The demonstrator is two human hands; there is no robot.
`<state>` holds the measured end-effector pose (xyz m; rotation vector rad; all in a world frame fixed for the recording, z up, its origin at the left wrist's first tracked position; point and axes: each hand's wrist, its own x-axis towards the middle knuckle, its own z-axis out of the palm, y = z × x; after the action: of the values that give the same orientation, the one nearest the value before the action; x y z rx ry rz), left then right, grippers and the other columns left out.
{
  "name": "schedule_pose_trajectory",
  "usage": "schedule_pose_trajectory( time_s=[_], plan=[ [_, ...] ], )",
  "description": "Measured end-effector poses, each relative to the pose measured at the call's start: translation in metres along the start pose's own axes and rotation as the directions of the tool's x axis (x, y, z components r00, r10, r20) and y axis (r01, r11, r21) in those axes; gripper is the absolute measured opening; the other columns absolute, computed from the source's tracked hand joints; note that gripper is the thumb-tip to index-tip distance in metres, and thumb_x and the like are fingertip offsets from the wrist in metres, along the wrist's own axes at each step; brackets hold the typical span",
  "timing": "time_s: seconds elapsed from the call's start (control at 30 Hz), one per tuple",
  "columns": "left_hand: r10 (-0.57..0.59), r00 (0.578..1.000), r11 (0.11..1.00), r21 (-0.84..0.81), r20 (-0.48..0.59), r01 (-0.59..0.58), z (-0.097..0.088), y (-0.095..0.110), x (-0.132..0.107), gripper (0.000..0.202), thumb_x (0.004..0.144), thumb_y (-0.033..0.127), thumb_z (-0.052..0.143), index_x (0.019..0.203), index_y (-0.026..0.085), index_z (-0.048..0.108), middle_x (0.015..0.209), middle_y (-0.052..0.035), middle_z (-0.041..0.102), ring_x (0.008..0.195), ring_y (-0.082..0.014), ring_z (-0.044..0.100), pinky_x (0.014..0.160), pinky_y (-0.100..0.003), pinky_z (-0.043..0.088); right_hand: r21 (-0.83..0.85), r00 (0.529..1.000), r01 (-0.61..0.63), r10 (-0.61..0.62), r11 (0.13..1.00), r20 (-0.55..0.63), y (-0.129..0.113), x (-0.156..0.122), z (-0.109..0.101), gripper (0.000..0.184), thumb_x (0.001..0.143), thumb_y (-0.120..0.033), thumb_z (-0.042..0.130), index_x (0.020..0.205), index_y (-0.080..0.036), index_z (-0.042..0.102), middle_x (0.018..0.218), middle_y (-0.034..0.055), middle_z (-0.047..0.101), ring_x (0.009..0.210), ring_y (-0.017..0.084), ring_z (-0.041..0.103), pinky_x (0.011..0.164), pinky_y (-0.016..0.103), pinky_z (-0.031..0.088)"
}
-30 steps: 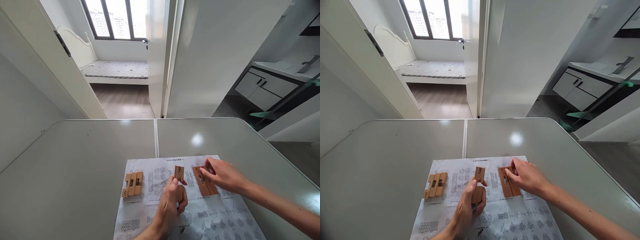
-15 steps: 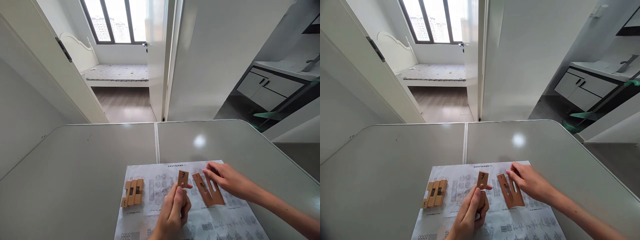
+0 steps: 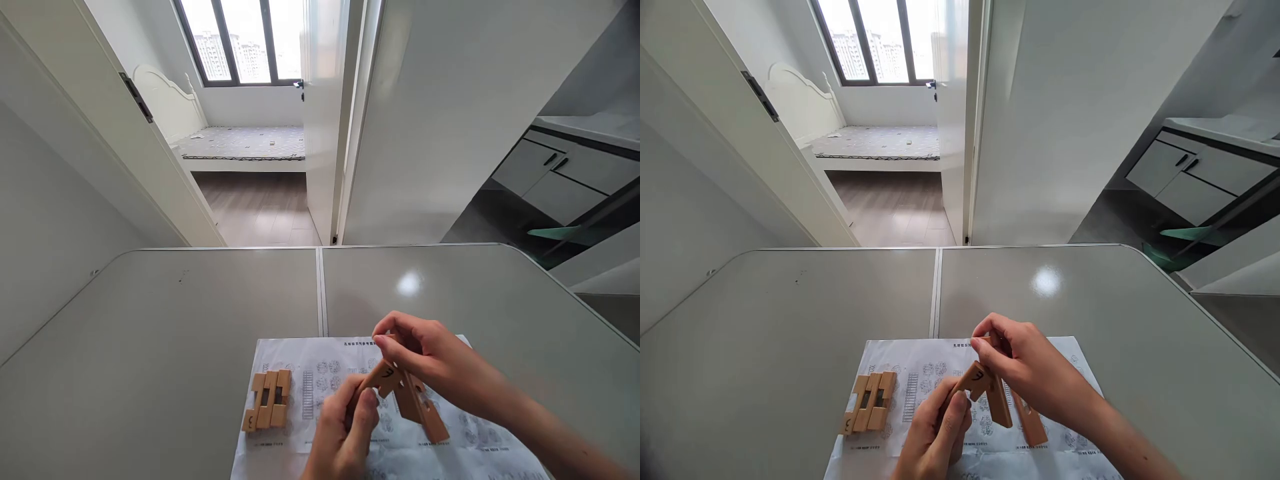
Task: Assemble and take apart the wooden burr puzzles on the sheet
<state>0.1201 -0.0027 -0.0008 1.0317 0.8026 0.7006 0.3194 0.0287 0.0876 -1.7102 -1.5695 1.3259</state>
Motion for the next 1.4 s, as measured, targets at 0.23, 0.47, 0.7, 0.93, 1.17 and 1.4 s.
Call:
schedule_pose_trajectory(
  time_s=[0.23,0.47,0.7,0.93,1.17,1.4],
  plan=[
    [-0.033,0.999,0.998,-0.045,0.010,0.034,-0.008,0.001,0.003,0.062,0.099,0.079,0.051,0.108,0.019,0.058,0.067,0.0080,0.032,0.054,-0.0082,0.020,0.048,-0.023,0.014,0.036,0.999,0.041,-0.040,0.999,-0.034,-0.001,0.016,0.002,0.042,0.098,-0.062,0.055,0.089,-0.022,0.063,0.072,-0.0027,0.053,0.066,0.016,0.045,0.060,0.029,0.037],
    [-0.021,1.000,0.999,-0.028,0.003,0.021,-0.007,0.002,0.005,0.062,0.099,0.080,0.049,0.108,0.019,0.058,0.065,0.0093,0.027,0.052,-0.0084,0.019,0.047,-0.024,0.015,-0.051,0.996,0.065,-0.068,0.997,-0.054,-0.006,0.022,-0.005,0.036,0.097,-0.056,0.057,0.086,-0.022,0.062,0.069,-0.0032,0.053,0.063,0.015,0.046,0.057,0.027,0.036],
    [0.051,0.999,0.983,0.175,-0.008,-0.048,-0.006,0.004,0.007,0.058,0.104,0.073,0.049,0.107,0.017,0.065,0.063,0.0075,0.031,0.054,-0.0101,0.025,0.052,-0.026,0.017,-0.164,0.999,0.037,-0.039,0.986,-0.013,-0.005,0.020,-0.010,0.027,0.100,-0.046,0.059,0.085,-0.024,0.062,0.065,-0.0047,0.056,0.059,0.014,0.048,0.054,0.026,0.035],
    [0.068,0.997,0.963,0.261,0.029,-0.073,-0.007,0.005,0.010,0.061,0.104,0.075,0.044,0.103,0.017,0.063,0.063,0.0077,0.028,0.053,-0.0103,0.024,0.055,-0.029,0.017,-0.205,1.000,0.003,-0.008,0.979,-0.024,-0.003,0.017,-0.003,0.028,0.100,-0.047,0.057,0.085,-0.024,0.061,0.064,-0.0036,0.056,0.056,0.014,0.047,0.051,0.025,0.033],
    [0.068,0.997,0.954,0.292,0.031,-0.074,-0.008,0.003,0.011,0.061,0.104,0.074,0.044,0.101,0.017,0.064,0.064,0.0065,0.031,0.054,-0.0106,0.025,0.056,-0.029,0.019,-0.207,0.998,0.030,-0.040,0.978,-0.040,-0.001,0.019,-0.002,0.030,0.099,-0.050,0.055,0.085,-0.024,0.060,0.063,-0.0035,0.053,0.055,0.014,0.046,0.051,0.026,0.033],
    [0.030,0.997,0.944,0.324,0.070,-0.052,-0.010,0.006,0.011,0.059,0.103,0.075,0.044,0.096,0.018,0.061,0.063,0.0063,0.033,0.054,-0.0115,0.027,0.057,-0.029,0.021,-0.239,1.000,0.001,0.001,0.971,0.007,-0.002,0.020,0.001,0.024,0.099,-0.044,0.053,0.087,-0.024,0.060,0.064,-0.0032,0.058,0.056,0.015,0.050,0.051,0.026,0.032]
  ],
)
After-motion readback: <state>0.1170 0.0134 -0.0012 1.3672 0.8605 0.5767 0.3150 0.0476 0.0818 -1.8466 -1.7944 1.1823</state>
